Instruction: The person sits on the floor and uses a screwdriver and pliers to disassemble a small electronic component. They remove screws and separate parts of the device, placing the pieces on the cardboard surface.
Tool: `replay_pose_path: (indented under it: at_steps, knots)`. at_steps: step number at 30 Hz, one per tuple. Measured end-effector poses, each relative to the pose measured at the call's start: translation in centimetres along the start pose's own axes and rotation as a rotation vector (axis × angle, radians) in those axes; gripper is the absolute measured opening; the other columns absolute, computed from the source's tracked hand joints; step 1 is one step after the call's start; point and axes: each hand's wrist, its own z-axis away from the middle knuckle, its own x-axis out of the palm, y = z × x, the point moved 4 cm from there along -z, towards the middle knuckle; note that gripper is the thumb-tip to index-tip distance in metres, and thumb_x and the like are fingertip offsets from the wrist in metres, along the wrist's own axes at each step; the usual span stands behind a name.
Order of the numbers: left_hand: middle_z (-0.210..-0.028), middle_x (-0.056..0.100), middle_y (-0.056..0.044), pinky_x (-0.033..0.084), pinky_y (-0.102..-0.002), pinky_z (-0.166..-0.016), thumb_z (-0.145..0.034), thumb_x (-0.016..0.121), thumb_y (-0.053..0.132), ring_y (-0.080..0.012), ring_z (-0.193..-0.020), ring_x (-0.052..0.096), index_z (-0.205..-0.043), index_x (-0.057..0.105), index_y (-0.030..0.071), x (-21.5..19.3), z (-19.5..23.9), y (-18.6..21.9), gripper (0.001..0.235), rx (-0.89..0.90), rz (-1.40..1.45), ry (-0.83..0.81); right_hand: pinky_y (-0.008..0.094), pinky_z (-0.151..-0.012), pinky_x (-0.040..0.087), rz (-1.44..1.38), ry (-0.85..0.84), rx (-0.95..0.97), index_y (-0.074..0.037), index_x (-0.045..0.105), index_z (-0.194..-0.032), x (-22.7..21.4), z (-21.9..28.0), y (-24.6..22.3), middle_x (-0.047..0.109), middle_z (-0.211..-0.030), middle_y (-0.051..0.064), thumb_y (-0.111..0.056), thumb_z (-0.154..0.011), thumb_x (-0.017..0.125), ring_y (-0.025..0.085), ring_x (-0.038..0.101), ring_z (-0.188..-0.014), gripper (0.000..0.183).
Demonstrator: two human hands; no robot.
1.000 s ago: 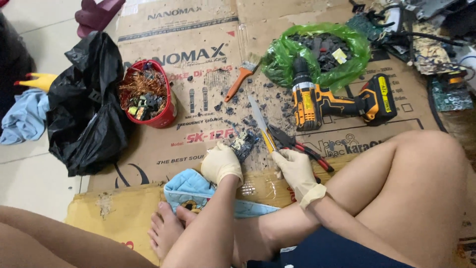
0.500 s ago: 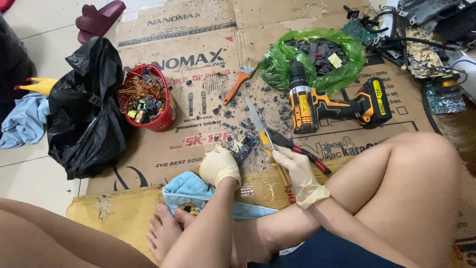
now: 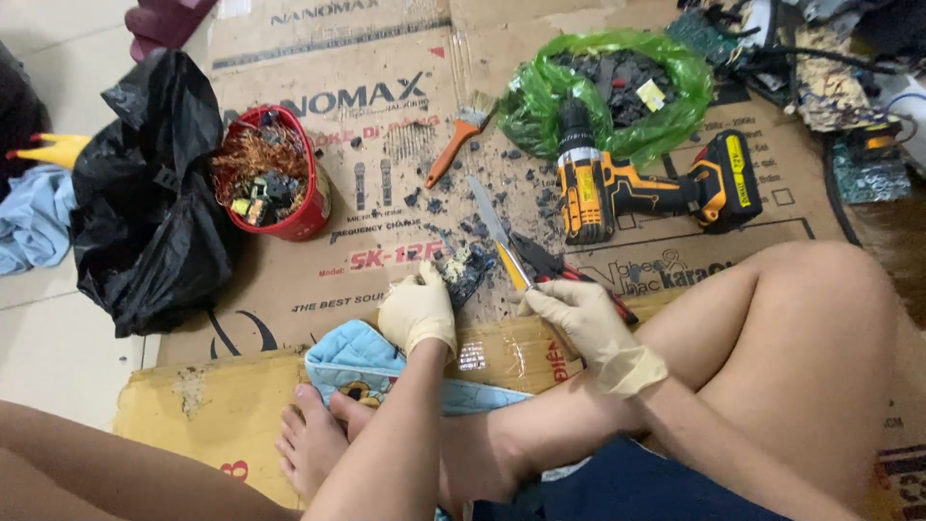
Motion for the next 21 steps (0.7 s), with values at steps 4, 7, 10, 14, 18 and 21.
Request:
replay_pose_path:
  at_steps: [4,7,10,14,18,21]
  knots:
    - [-0.081,0.077,-0.01,0.055,-0.044,-0.082,-0.094,0.047,0.051,-0.0337,-0.091,0.072,-0.088,0.082,0.024,2.0,-0.2,-0.4,0.044,0.018,0.012,0.255,0.031,-0.066,0.056,0.205,-0.087,-0.016,-0.008,0.08,-0.099,-1.7,-1.5,0.5,0.077,-0.072,0.01,-0.017,-0.088,0.078,0.013,0.067,-0.068,0.014]
    - [-0.066,0.074,-0.003,0.056,-0.036,-0.073,-0.092,0.052,0.047,-0.0252,-0.072,0.073,-0.079,0.081,0.026,1.1,0.5,-0.1,0.038,0.021,-0.016,0.434,0.038,-0.08,0.057,0.379,-0.15,-0.039,-0.008,0.079,-0.101,-1.7,-2.4,-1.0,0.08,-0.084,0.014,-0.018,-0.083,0.081,0.01,0.063,-0.084,0.021]
    - [-0.059,0.07,-0.003,0.054,-0.033,-0.069,-0.09,0.052,0.046,-0.025,-0.065,0.072,-0.071,0.079,0.026,0.6,1.0,-0.1,0.038,0.032,0.0,0.481,0.043,-0.093,0.054,0.666,-0.172,-0.048,-0.013,0.081,-0.107,-1.1,-3.8,-2.3,0.078,-0.102,0.017,-0.029,-0.083,0.076,0.029,0.07,-0.113,0.029]
    - [-0.055,0.067,-0.005,0.054,-0.036,-0.064,-0.087,0.057,0.043,-0.0275,-0.061,0.07,-0.063,0.073,0.023,0.0,1.5,0.0,0.035,0.066,0.08,0.543,0.041,-0.099,0.053,0.92,-0.216,-0.015,-0.02,0.08,-0.11,-0.3,-5.6,-1.5,0.079,-0.108,0.008,-0.032,-0.08,0.075,0.027,0.068,-0.116,0.033]
    - [-0.052,0.064,-0.006,0.052,-0.038,-0.061,-0.086,0.059,0.04,-0.029,-0.055,0.068,-0.058,0.068,0.02,-0.4,1.5,0.0,0.036,0.11,0.139,0.58,0.04,-0.097,0.057,1.023,-0.27,0.175,-0.013,0.076,-0.122,0.9,-5.4,-3.0,0.071,-0.127,0.015,-0.029,-0.083,0.077,0.029,0.063,-0.126,0.043]
    - [-0.054,0.065,-0.007,0.051,-0.041,-0.064,-0.087,0.059,0.038,-0.0303,-0.058,0.068,-0.058,0.066,0.018,0.1,1.3,0.1,0.036,0.13,0.146,0.582,0.043,-0.096,0.056,1.034,-0.288,0.083,-0.014,0.078,-0.118,1.5,-5.1,-2.9,0.078,-0.109,0.016,-0.032,-0.084,0.075,0.033,0.067,-0.117,0.038]
